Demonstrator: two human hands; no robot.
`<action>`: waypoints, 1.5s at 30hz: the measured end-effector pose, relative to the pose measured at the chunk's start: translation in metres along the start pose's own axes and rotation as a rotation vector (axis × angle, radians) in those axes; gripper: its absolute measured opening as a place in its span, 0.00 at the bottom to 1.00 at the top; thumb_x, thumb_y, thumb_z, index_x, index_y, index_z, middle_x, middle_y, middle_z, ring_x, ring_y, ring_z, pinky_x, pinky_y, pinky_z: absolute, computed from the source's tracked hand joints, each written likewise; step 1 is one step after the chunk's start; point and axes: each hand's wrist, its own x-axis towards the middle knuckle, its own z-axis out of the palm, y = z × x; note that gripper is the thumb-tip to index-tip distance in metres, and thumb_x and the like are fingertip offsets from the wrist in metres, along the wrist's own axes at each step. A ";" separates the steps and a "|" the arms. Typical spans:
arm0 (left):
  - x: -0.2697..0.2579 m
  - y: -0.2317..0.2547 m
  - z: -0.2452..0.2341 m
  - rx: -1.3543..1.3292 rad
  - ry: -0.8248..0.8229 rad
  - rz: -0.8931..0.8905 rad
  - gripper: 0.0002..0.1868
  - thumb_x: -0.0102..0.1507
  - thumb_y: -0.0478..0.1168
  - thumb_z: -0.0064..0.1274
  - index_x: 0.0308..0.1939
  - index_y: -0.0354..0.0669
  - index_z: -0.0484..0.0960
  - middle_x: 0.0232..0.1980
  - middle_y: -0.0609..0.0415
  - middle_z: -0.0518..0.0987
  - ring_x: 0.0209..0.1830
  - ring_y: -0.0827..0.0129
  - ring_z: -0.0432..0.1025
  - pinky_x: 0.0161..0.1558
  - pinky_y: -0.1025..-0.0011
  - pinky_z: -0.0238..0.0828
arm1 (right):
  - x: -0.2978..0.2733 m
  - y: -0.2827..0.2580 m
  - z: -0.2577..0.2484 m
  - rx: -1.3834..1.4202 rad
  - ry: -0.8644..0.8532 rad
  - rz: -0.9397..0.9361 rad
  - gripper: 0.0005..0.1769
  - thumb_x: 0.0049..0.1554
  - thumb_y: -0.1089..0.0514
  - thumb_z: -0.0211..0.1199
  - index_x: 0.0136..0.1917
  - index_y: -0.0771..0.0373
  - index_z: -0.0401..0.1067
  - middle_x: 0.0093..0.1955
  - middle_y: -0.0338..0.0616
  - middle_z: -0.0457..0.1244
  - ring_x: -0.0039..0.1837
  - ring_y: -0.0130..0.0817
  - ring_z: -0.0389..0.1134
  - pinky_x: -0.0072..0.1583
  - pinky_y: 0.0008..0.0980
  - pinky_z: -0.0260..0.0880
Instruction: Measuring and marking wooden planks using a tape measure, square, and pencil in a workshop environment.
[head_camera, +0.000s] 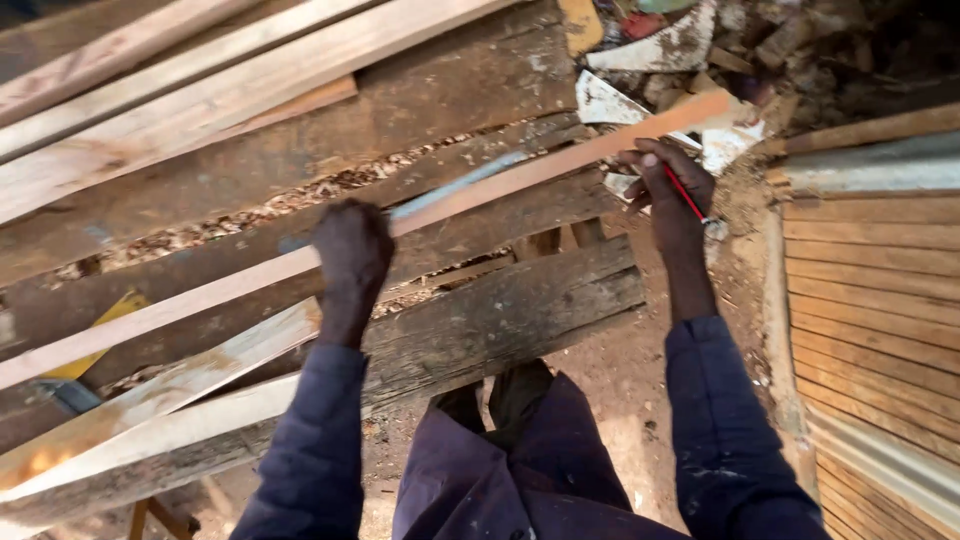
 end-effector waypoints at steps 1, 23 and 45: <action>0.001 0.012 -0.004 0.005 0.003 -0.005 0.10 0.62 0.40 0.52 0.32 0.47 0.90 0.32 0.46 0.82 0.39 0.48 0.79 0.40 0.52 0.76 | 0.004 -0.005 0.003 0.006 -0.005 -0.001 0.11 0.69 0.60 0.56 0.60 0.65 0.74 0.56 0.56 0.71 0.39 0.25 0.71 0.38 0.21 0.76; 0.045 0.172 0.028 -0.023 0.026 0.011 0.05 0.56 0.42 0.59 0.31 0.51 0.90 0.32 0.50 0.76 0.37 0.52 0.75 0.37 0.51 0.81 | 0.110 0.080 -0.043 -0.107 -0.295 -0.270 0.07 0.59 0.70 0.77 0.47 0.73 0.79 0.42 0.59 0.67 0.39 0.34 0.69 0.39 0.30 0.70; 0.045 0.183 0.034 0.035 0.082 0.000 0.05 0.57 0.44 0.58 0.30 0.55 0.89 0.32 0.54 0.78 0.40 0.56 0.76 0.40 0.57 0.79 | 0.110 0.076 -0.050 0.032 -0.325 -0.101 0.05 0.62 0.74 0.72 0.48 0.79 0.75 0.41 0.62 0.67 0.32 0.28 0.67 0.30 0.24 0.70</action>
